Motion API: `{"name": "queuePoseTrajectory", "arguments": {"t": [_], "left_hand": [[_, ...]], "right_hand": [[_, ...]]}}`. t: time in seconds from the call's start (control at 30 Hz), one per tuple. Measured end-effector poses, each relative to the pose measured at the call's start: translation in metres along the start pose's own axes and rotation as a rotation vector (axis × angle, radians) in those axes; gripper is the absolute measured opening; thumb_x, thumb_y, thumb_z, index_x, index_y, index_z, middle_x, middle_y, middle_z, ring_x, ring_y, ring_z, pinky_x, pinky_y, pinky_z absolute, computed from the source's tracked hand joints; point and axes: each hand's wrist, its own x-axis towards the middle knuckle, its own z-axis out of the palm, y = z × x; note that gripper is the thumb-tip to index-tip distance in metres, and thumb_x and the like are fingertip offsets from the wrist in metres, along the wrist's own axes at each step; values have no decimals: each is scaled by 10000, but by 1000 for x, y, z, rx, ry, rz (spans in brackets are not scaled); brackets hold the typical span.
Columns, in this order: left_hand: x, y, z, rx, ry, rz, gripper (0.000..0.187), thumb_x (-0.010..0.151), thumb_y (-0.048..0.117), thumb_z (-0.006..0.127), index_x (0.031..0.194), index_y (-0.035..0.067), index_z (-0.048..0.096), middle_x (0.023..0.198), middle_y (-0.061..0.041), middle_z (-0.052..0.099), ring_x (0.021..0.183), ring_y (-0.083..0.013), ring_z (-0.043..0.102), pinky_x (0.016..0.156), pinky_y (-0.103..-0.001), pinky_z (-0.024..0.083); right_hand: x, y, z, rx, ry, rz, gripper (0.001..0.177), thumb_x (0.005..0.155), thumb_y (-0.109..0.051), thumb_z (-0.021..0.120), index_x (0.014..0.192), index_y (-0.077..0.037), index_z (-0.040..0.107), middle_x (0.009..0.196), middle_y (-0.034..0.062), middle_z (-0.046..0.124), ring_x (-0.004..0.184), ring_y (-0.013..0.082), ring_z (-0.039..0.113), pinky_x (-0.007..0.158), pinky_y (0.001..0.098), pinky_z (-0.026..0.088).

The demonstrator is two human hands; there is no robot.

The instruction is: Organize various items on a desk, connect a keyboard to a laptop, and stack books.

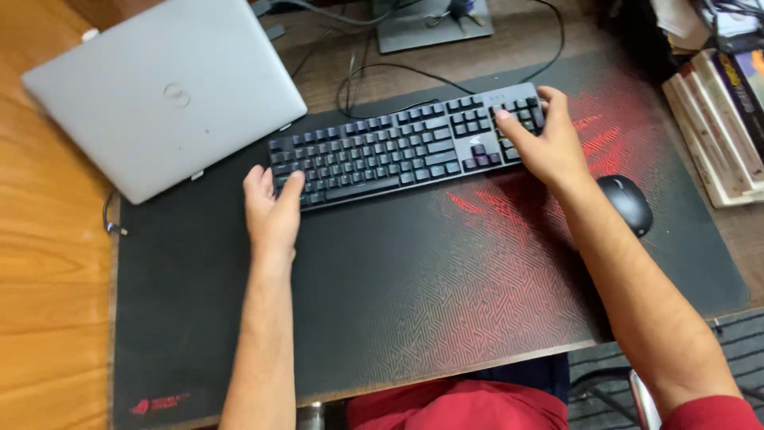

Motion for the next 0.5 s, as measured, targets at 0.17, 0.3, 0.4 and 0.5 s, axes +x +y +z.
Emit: {"name": "queuePoseTrajectory", "arguments": {"t": [0.17, 0.3, 0.4, 0.5], "left_hand": [[-49, 66, 15, 237, 52, -172, 859, 858, 276, 738, 1522, -86, 331, 1407, -245, 635, 1312, -282, 628, 1100, -353, 471], [-74, 43, -14, 287, 20, -73, 876, 928, 260, 741, 1551, -110, 249, 1582, -280, 397, 1485, -316, 399, 1202, -381, 306], [-100, 39, -29, 302, 34, -53, 892, 944, 263, 733, 1567, -112, 218, 1633, -297, 309, 1533, -331, 325, 1229, -389, 260], [-119, 45, -36, 297, 45, -65, 910, 932, 277, 723, 1575, -101, 202, 1636, -288, 318, 1530, -325, 341, 1223, -385, 275]], "right_hand": [[-30, -15, -14, -48, -58, 21, 800, 1013, -458, 734, 1530, 38, 379, 1395, 249, 589, 1282, 281, 599, 1083, 394, 467], [-55, -20, -20, 64, -139, 2, 803, 977, -450, 710, 1518, 33, 366, 1386, 234, 598, 1286, 275, 588, 1089, 387, 458], [-80, -30, -25, 42, -172, -16, 786, 963, -441, 706, 1505, 32, 392, 1386, 239, 595, 1297, 291, 579, 1101, 394, 447], [-100, -39, -30, -107, -155, -98, 775, 953, -409, 732, 1496, 49, 426, 1399, 281, 567, 1323, 343, 557, 1120, 423, 421]]}}
